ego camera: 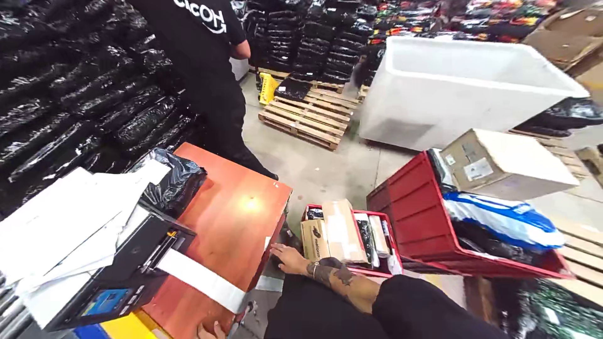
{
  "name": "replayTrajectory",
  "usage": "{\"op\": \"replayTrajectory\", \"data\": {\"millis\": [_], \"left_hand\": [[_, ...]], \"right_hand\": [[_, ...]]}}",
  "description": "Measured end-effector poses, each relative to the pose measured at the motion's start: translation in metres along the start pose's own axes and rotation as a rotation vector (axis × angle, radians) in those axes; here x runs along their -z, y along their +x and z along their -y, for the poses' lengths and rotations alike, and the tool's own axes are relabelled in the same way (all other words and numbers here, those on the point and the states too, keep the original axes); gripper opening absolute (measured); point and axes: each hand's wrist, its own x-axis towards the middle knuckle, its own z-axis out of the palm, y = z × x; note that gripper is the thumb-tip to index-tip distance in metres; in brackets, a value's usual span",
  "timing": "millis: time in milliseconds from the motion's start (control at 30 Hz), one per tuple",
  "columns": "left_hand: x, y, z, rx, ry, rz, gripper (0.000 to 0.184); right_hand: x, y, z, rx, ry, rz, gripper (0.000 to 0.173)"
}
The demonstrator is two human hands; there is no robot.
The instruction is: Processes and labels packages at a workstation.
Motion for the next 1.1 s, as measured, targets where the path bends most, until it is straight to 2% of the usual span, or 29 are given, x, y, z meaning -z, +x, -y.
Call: {"op": "replayTrajectory", "data": {"millis": [100,233,333,533,700,867,1100], "left_hand": [[-0.009,0.006,0.000,0.011,0.096,0.005,0.061],[-0.008,0.010,-0.001,0.010,0.086,0.008,0.061],[-0.005,0.006,-0.003,0.000,0.084,0.002,0.063],[-0.008,0.005,0.003,0.037,0.042,0.057,0.071],[-0.006,0.004,0.004,0.071,0.012,0.103,0.072],[-0.003,0.005,0.003,0.117,-0.014,0.161,0.073],[0.000,0.006,0.001,0.128,-0.095,0.165,0.073]], "right_hand": [[-0.008,0.006,-0.001,0.002,-0.063,-0.001,0.071],[-0.003,0.011,0.024,-0.057,-0.051,-0.010,0.063],[-0.004,0.012,0.044,0.005,-0.039,-0.028,0.057],[-0.030,0.038,0.063,0.067,-0.173,-0.010,0.071],[-0.019,0.056,0.085,-0.044,-0.305,0.139,0.074],[-0.019,0.059,0.086,-0.024,-0.383,0.218,0.076],[-0.025,0.060,0.077,0.026,-0.413,0.192,0.076]]}}
